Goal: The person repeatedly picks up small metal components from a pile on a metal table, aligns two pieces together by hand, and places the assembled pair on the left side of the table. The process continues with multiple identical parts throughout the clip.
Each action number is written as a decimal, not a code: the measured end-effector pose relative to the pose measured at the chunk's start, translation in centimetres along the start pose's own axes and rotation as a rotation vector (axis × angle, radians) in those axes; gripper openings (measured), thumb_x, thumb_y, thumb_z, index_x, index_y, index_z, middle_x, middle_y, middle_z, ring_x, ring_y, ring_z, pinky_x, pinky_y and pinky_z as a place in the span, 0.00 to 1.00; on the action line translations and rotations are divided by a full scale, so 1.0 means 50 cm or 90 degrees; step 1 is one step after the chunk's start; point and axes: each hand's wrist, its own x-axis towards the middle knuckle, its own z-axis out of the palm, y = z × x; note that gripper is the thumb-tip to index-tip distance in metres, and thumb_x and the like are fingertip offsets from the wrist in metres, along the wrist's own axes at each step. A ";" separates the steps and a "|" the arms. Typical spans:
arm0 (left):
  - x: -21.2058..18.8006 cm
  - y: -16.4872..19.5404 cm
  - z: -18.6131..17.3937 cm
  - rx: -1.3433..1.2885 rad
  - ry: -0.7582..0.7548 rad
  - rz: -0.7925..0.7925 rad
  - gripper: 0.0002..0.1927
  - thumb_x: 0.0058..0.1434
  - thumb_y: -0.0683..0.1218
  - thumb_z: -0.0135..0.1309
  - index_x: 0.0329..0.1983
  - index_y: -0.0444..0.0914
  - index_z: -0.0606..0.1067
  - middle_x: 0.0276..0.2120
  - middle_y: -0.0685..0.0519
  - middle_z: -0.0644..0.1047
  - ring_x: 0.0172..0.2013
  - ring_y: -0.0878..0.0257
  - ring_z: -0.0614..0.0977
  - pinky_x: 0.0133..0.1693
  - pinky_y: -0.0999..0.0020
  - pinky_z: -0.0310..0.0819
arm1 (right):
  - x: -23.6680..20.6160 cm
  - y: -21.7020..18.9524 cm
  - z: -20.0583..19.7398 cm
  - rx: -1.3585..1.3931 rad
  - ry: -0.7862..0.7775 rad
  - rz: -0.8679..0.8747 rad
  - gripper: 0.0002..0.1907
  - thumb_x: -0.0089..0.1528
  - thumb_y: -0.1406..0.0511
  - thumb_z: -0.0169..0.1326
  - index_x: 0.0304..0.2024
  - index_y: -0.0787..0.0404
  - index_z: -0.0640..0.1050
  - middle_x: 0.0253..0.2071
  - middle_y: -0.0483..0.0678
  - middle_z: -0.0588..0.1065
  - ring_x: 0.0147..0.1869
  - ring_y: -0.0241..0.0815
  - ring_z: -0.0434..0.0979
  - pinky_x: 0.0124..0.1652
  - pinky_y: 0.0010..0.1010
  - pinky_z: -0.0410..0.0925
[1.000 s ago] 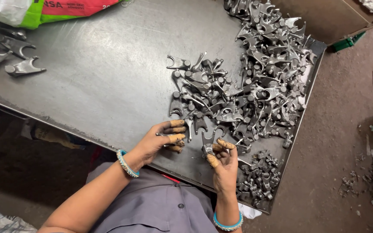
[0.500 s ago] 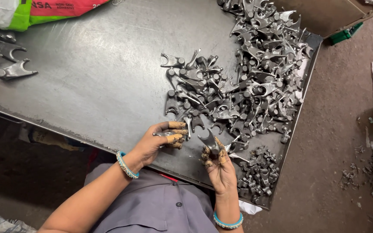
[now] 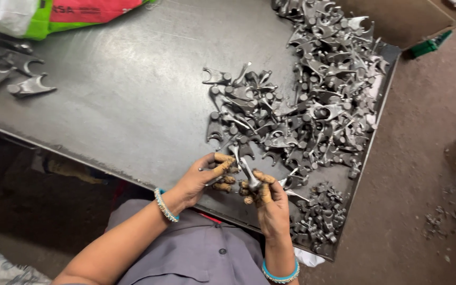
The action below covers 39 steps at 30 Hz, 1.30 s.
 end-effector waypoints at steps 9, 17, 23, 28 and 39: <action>0.002 0.061 -0.049 -0.159 0.050 0.052 0.16 0.64 0.43 0.57 0.54 0.33 0.75 0.43 0.50 0.81 0.41 0.59 0.84 0.42 0.54 0.85 | 0.078 -0.037 0.150 -0.910 0.098 -0.383 0.21 0.50 0.69 0.69 0.44 0.65 0.78 0.39 0.55 0.78 0.41 0.45 0.76 0.39 0.34 0.69; 0.010 0.158 -0.076 0.029 0.118 0.106 0.24 0.62 0.40 0.57 0.63 0.34 0.74 0.43 0.50 0.81 0.39 0.63 0.83 0.31 0.61 0.84 | 0.080 -0.016 0.093 -0.665 0.207 -0.073 0.15 0.57 0.67 0.66 0.45 0.63 0.78 0.35 0.50 0.81 0.32 0.42 0.78 0.33 0.30 0.71; 0.035 0.156 -0.051 0.070 0.101 0.071 0.30 0.60 0.38 0.56 0.68 0.32 0.68 0.45 0.47 0.80 0.37 0.64 0.84 0.27 0.63 0.85 | 0.034 -0.025 0.090 -0.891 0.245 -0.310 0.22 0.49 0.65 0.71 0.43 0.63 0.78 0.40 0.52 0.76 0.41 0.50 0.76 0.42 0.39 0.70; 0.030 0.138 -0.025 0.148 0.107 0.076 0.35 0.59 0.38 0.59 0.71 0.33 0.65 0.40 0.46 0.80 0.30 0.64 0.81 0.23 0.67 0.81 | 0.068 0.004 0.134 -0.989 0.156 -0.367 0.26 0.47 0.63 0.73 0.45 0.63 0.77 0.41 0.53 0.77 0.47 0.55 0.74 0.47 0.46 0.67; 0.012 0.069 -0.038 0.110 0.027 0.032 0.15 0.65 0.47 0.58 0.47 0.30 0.75 0.38 0.47 0.81 0.34 0.63 0.85 0.24 0.64 0.84 | 0.098 0.019 -0.043 0.216 -0.020 -0.019 0.18 0.67 0.74 0.61 0.59 0.64 0.76 0.46 0.49 0.79 0.42 0.36 0.78 0.41 0.26 0.70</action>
